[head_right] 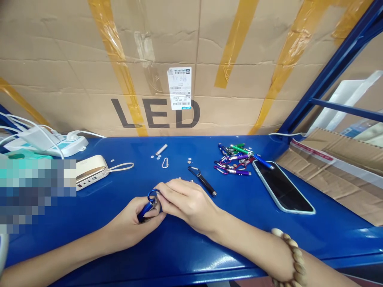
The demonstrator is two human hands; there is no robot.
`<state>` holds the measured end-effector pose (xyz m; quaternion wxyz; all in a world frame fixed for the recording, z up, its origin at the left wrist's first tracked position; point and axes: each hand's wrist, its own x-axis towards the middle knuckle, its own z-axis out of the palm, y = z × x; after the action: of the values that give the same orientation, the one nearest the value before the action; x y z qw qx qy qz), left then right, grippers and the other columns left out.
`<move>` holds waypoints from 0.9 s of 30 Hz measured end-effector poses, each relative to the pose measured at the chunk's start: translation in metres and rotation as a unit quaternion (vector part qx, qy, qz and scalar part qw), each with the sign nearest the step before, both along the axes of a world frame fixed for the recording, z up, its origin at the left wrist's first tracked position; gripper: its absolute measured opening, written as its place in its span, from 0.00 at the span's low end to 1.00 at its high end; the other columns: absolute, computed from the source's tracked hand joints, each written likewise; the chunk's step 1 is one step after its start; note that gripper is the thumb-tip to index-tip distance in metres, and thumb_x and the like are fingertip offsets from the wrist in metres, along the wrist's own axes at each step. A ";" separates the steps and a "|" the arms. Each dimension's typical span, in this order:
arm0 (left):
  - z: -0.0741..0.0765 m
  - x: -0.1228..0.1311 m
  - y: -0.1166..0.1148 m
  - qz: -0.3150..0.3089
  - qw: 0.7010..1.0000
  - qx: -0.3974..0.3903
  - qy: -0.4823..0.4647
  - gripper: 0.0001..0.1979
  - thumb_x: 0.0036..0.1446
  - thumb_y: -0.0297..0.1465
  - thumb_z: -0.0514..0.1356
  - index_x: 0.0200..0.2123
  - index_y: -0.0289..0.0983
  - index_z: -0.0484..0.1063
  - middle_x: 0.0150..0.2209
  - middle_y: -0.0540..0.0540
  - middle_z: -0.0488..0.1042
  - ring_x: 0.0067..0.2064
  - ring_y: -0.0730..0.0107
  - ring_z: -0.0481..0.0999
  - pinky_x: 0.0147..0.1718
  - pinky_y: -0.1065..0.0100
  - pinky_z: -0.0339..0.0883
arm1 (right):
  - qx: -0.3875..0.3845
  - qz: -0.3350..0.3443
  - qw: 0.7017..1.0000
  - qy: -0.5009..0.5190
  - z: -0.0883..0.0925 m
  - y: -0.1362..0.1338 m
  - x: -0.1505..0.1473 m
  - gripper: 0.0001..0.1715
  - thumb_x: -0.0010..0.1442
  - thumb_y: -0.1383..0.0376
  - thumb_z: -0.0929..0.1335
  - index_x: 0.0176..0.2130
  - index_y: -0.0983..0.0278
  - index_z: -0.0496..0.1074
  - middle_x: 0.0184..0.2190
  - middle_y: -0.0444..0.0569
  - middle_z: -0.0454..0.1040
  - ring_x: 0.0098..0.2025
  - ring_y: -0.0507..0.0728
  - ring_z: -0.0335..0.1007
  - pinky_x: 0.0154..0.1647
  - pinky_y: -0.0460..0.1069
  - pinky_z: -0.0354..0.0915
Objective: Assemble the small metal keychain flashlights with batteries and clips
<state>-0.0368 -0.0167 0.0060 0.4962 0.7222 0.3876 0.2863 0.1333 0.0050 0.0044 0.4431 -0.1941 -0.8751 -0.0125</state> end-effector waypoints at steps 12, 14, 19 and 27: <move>-0.001 -0.010 0.019 0.064 0.986 0.067 0.138 0.06 0.53 0.32 0.51 0.26 0.38 0.58 0.19 0.57 0.55 0.22 0.77 0.55 0.23 0.73 0.52 | -0.267 0.040 0.958 -0.096 0.014 0.016 0.020 0.23 0.63 0.63 0.64 0.57 0.62 0.61 0.36 0.47 0.71 0.38 0.51 0.67 0.41 0.46 0.67; -0.004 -0.011 0.019 0.060 0.979 0.076 0.182 0.03 0.52 0.32 0.51 0.32 0.40 0.59 0.19 0.57 0.57 0.20 0.76 0.58 0.23 0.73 0.52 | -0.340 0.043 0.935 -0.098 0.013 0.015 0.018 0.32 0.60 0.60 0.66 0.61 0.60 0.55 0.37 0.46 0.70 0.36 0.51 0.67 0.39 0.46 0.68; -0.008 -0.008 0.012 0.059 0.959 0.116 0.251 0.11 0.51 0.29 0.50 0.40 0.42 0.56 0.16 0.60 0.55 0.17 0.73 0.59 0.21 0.73 0.52 | -0.379 0.047 0.921 -0.080 0.012 0.004 0.006 0.28 0.61 0.61 0.65 0.59 0.60 0.59 0.37 0.45 0.71 0.35 0.50 0.67 0.40 0.46 0.66; -0.006 -0.005 0.011 0.088 0.975 0.084 0.186 0.10 0.55 0.33 0.49 0.41 0.43 0.52 0.19 0.60 0.58 0.19 0.74 0.61 0.23 0.73 0.55 | -0.331 0.007 0.942 -0.047 0.013 0.007 0.010 0.19 0.66 0.65 0.59 0.54 0.61 0.67 0.36 0.48 0.69 0.38 0.51 0.66 0.41 0.47 0.64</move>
<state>-0.0418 -0.0055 -0.0003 0.3259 0.7646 0.5104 0.2207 0.1435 0.0123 0.0173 0.3123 -0.3229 -0.8510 0.2721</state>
